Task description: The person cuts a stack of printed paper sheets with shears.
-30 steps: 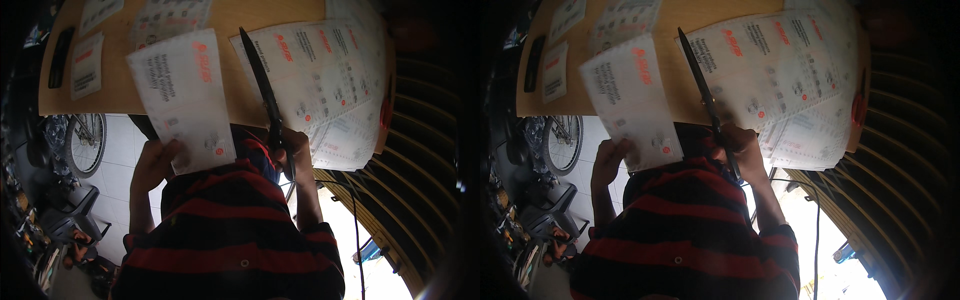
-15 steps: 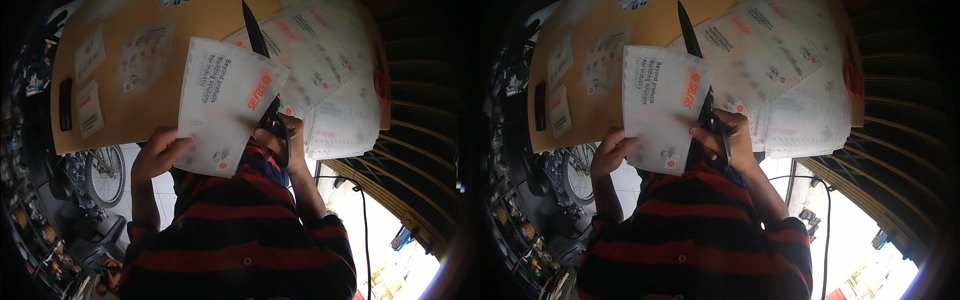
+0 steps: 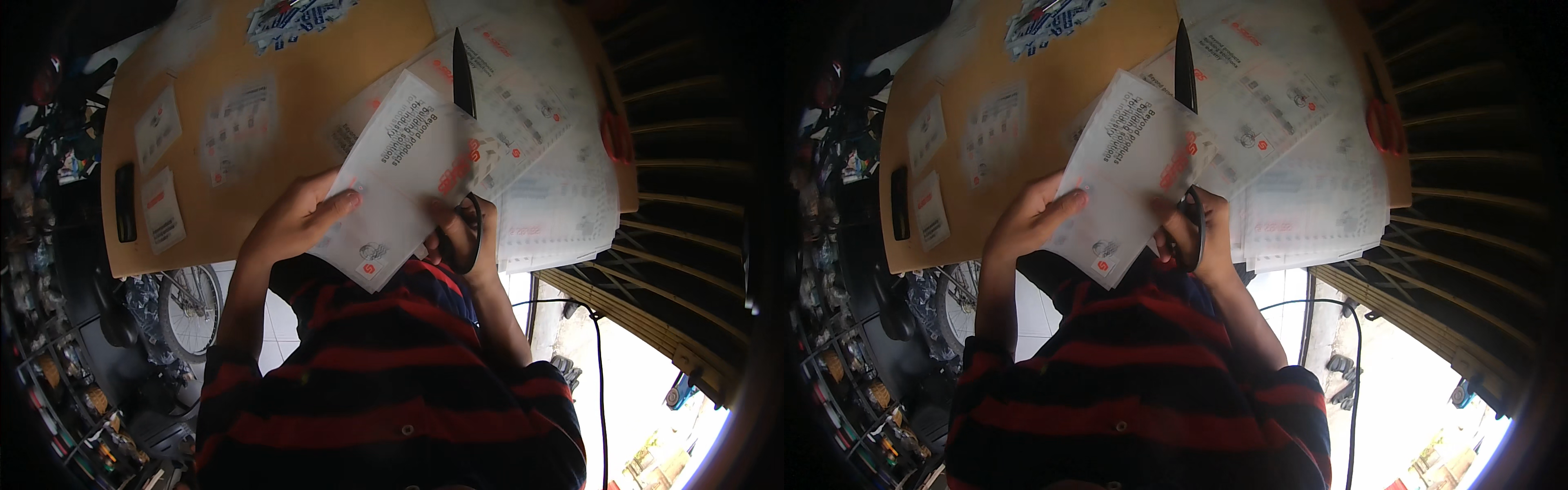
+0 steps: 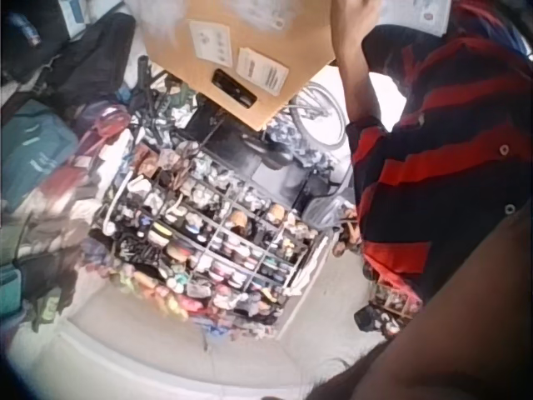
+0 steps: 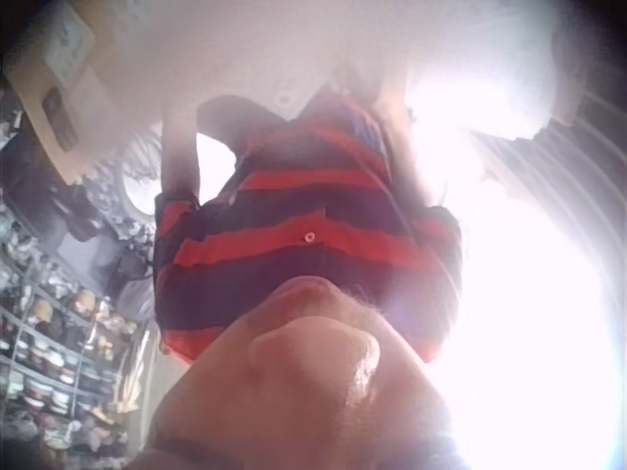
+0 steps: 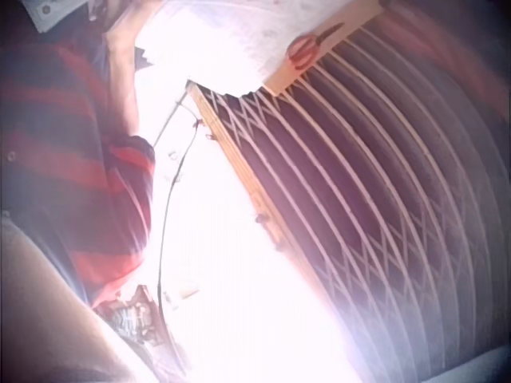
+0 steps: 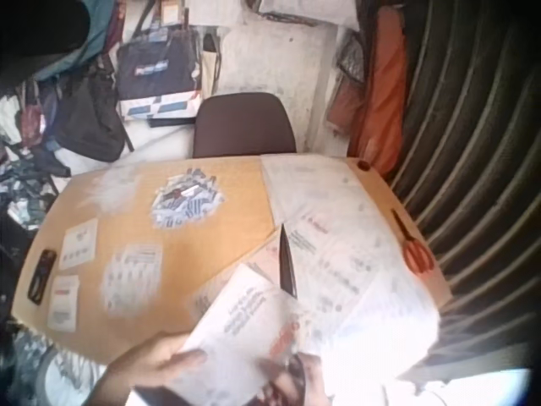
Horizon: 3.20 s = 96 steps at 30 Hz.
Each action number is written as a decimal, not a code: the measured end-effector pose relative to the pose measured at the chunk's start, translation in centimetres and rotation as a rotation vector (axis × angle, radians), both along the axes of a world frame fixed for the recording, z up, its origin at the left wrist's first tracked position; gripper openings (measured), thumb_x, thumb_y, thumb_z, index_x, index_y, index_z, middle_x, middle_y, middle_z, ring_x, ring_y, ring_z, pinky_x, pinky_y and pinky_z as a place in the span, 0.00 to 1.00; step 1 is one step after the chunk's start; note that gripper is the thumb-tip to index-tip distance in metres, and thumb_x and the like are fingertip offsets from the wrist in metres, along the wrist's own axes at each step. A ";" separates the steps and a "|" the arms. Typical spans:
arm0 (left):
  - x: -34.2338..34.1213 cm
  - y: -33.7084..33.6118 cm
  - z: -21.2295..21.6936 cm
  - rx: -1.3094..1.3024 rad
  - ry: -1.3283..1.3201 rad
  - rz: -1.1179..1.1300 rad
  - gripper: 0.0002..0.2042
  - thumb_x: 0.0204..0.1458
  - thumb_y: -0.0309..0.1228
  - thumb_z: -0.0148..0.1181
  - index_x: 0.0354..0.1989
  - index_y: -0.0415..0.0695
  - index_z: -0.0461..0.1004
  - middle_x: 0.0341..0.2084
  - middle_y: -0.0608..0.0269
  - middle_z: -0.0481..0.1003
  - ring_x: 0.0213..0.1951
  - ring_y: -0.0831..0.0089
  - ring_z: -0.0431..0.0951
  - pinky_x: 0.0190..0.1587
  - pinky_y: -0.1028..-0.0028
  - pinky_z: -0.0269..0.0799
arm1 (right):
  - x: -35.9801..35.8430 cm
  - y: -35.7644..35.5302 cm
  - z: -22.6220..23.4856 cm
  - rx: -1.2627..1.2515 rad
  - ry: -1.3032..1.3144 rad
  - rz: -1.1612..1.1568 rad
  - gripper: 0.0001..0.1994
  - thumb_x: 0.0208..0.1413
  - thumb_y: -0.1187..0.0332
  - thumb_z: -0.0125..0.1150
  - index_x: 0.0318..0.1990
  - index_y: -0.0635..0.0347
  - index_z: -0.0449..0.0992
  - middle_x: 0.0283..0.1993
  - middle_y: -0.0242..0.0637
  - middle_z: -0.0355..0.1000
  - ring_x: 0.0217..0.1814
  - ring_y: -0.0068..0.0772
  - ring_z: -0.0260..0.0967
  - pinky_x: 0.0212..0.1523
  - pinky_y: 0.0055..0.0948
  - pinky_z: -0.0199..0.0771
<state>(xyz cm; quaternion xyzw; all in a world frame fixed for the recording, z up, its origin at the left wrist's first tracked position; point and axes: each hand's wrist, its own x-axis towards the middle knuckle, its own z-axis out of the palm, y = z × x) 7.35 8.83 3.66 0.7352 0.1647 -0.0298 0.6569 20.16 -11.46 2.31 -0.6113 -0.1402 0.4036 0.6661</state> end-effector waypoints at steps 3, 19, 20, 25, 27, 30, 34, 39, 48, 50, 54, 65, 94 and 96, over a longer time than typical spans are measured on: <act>1.3 0.9 1.2 0.052 0.002 -0.009 0.16 0.61 0.33 0.51 0.51 0.34 0.69 0.37 0.63 0.76 0.38 0.82 0.72 0.41 0.79 0.68 | 0.7 -0.7 0.0 0.073 -0.097 -0.034 0.20 0.56 0.54 0.58 0.31 0.68 0.71 0.12 0.32 0.63 0.10 0.20 0.59 0.13 0.20 0.54; 7.4 8.0 -2.0 0.303 -0.019 -0.088 0.14 0.53 0.33 0.54 0.42 0.34 0.74 0.25 0.62 0.78 0.27 0.81 0.73 0.32 0.76 0.68 | -3.0 -12.5 -3.7 -0.231 -0.239 0.281 0.40 0.43 0.27 0.54 0.31 0.66 0.71 0.17 0.29 0.64 0.17 0.19 0.62 0.19 0.21 0.60; 7.3 8.0 -2.0 0.285 -0.031 -0.105 0.15 0.53 0.33 0.55 0.42 0.34 0.75 0.26 0.61 0.78 0.27 0.81 0.73 0.32 0.76 0.69 | -3.1 -12.7 -4.2 -0.235 -0.289 0.300 0.40 0.42 0.26 0.53 0.30 0.66 0.70 0.17 0.28 0.64 0.17 0.19 0.62 0.18 0.21 0.59; 7.0 7.5 -2.9 0.293 -0.064 -0.103 0.16 0.52 0.36 0.60 0.41 0.33 0.76 0.28 0.56 0.80 0.28 0.78 0.76 0.33 0.74 0.70 | -1.8 -12.0 -4.4 -0.231 -0.320 0.369 0.41 0.39 0.27 0.58 0.33 0.66 0.72 0.18 0.27 0.64 0.20 0.21 0.62 0.22 0.24 0.60; 7.1 7.2 -3.4 0.267 -0.110 -0.107 0.17 0.51 0.38 0.62 0.39 0.33 0.77 0.28 0.55 0.80 0.27 0.77 0.76 0.32 0.73 0.71 | -1.5 -11.7 -4.4 -0.230 -0.314 0.388 0.40 0.39 0.29 0.60 0.33 0.67 0.72 0.20 0.29 0.65 0.21 0.22 0.62 0.23 0.26 0.60; 7.4 7.1 -4.1 0.232 -0.143 -0.056 0.18 0.49 0.38 0.65 0.38 0.33 0.77 0.28 0.54 0.80 0.27 0.76 0.77 0.33 0.74 0.71 | -1.2 -11.6 -4.6 -0.214 -0.314 0.407 0.37 0.41 0.33 0.64 0.33 0.67 0.71 0.22 0.34 0.65 0.23 0.24 0.61 0.24 0.29 0.62; 7.4 7.4 -3.1 0.315 0.002 -0.115 0.17 0.50 0.38 0.65 0.36 0.33 0.77 0.26 0.56 0.79 0.26 0.78 0.74 0.30 0.74 0.69 | -1.4 -10.9 -4.4 -0.199 -0.298 0.402 0.36 0.41 0.36 0.66 0.34 0.68 0.72 0.23 0.34 0.67 0.24 0.24 0.62 0.25 0.29 0.63; 7.0 7.2 -4.1 0.198 -0.085 -0.092 0.15 0.52 0.37 0.62 0.36 0.34 0.77 0.22 0.60 0.77 0.21 0.81 0.69 0.25 0.74 0.65 | -1.4 -10.3 -4.3 -0.196 -0.321 0.405 0.35 0.43 0.35 0.63 0.33 0.67 0.72 0.23 0.34 0.67 0.24 0.25 0.62 0.26 0.29 0.63; 7.2 7.6 -4.7 0.267 -0.107 -0.122 0.14 0.52 0.36 0.62 0.32 0.35 0.76 0.18 0.64 0.73 0.19 0.82 0.67 0.21 0.75 0.62 | -1.4 -10.8 -5.1 -0.268 -0.319 0.430 0.36 0.44 0.34 0.61 0.34 0.67 0.71 0.20 0.35 0.66 0.22 0.26 0.63 0.25 0.29 0.63; 7.2 7.5 -4.3 0.287 -0.045 -0.131 0.13 0.51 0.36 0.63 0.31 0.35 0.76 0.17 0.64 0.73 0.18 0.82 0.67 0.21 0.74 0.62 | -1.6 -10.8 -5.1 -0.280 -0.302 0.426 0.36 0.44 0.34 0.61 0.35 0.68 0.71 0.20 0.35 0.66 0.22 0.26 0.63 0.25 0.29 0.63; 7.2 7.3 -4.1 0.324 -0.037 -0.129 0.13 0.51 0.36 0.63 0.32 0.35 0.76 0.16 0.63 0.72 0.16 0.81 0.66 0.20 0.74 0.62 | -1.7 -10.9 -5.2 -0.292 -0.292 0.414 0.36 0.44 0.34 0.61 0.36 0.68 0.72 0.19 0.35 0.65 0.22 0.26 0.63 0.25 0.29 0.63; 7.3 6.8 -4.2 0.366 -0.172 -0.147 0.14 0.55 0.35 0.59 0.42 0.35 0.75 0.31 0.54 0.79 0.29 0.74 0.77 0.34 0.72 0.70 | -1.6 -10.9 -5.6 -0.244 -0.256 0.402 0.36 0.45 0.33 0.60 0.33 0.68 0.72 0.22 0.35 0.68 0.24 0.26 0.66 0.26 0.28 0.64; 7.3 6.2 -4.2 0.658 -0.205 -0.207 0.13 0.56 0.37 0.55 0.28 0.38 0.73 0.15 0.46 0.70 0.18 0.54 0.71 0.25 0.62 0.66 | -0.9 -10.6 -5.9 -0.188 -0.229 0.376 0.33 0.39 0.39 0.70 0.32 0.67 0.76 0.22 0.32 0.70 0.22 0.20 0.67 0.23 0.24 0.65; 7.3 6.4 -4.7 0.657 -0.232 -0.220 0.13 0.57 0.36 0.55 0.29 0.36 0.71 0.16 0.46 0.69 0.17 0.55 0.70 0.23 0.65 0.64 | -0.9 -10.6 -5.8 -0.183 -0.225 0.375 0.32 0.38 0.41 0.71 0.32 0.67 0.76 0.22 0.31 0.71 0.23 0.19 0.68 0.24 0.23 0.66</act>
